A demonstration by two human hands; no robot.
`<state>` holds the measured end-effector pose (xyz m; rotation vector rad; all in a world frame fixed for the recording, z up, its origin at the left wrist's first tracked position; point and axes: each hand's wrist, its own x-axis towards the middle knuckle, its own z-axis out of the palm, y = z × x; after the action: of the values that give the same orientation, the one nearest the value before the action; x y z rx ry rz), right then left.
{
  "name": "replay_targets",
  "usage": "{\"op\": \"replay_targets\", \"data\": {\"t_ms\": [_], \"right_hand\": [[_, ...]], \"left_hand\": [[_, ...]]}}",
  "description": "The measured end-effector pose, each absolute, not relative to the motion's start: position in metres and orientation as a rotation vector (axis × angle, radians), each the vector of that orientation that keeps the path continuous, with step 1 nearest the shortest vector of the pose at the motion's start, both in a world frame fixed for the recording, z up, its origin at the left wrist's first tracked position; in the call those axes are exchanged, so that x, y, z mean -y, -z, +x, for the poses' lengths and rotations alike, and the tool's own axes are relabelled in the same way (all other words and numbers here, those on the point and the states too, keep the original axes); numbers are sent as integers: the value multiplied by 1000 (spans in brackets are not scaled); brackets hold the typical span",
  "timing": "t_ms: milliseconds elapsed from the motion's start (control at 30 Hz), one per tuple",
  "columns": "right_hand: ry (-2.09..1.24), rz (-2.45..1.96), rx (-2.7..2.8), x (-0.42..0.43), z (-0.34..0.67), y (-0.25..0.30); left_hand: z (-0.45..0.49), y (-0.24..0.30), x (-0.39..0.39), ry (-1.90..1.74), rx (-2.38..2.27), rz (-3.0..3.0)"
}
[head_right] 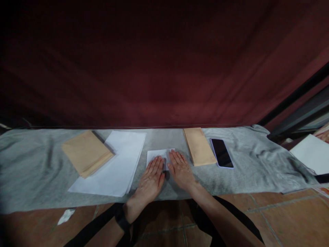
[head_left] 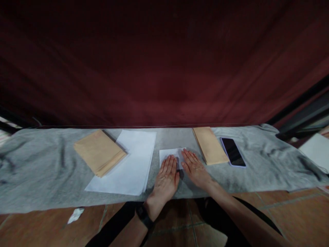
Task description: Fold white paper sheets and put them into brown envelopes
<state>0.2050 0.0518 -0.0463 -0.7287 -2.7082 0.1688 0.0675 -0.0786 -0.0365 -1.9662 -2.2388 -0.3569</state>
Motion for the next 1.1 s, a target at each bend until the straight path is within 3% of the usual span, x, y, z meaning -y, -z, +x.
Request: {"op": "replay_targets", "data": {"t_ms": [300, 1100], "right_hand": [[-290, -578, 2772, -20, 200, 42], [67, -713, 2722, -23, 239, 61]], "left_hand": [[82, 46, 86, 431, 2178, -2011], [77, 53, 115, 324, 2327, -1647]]}}
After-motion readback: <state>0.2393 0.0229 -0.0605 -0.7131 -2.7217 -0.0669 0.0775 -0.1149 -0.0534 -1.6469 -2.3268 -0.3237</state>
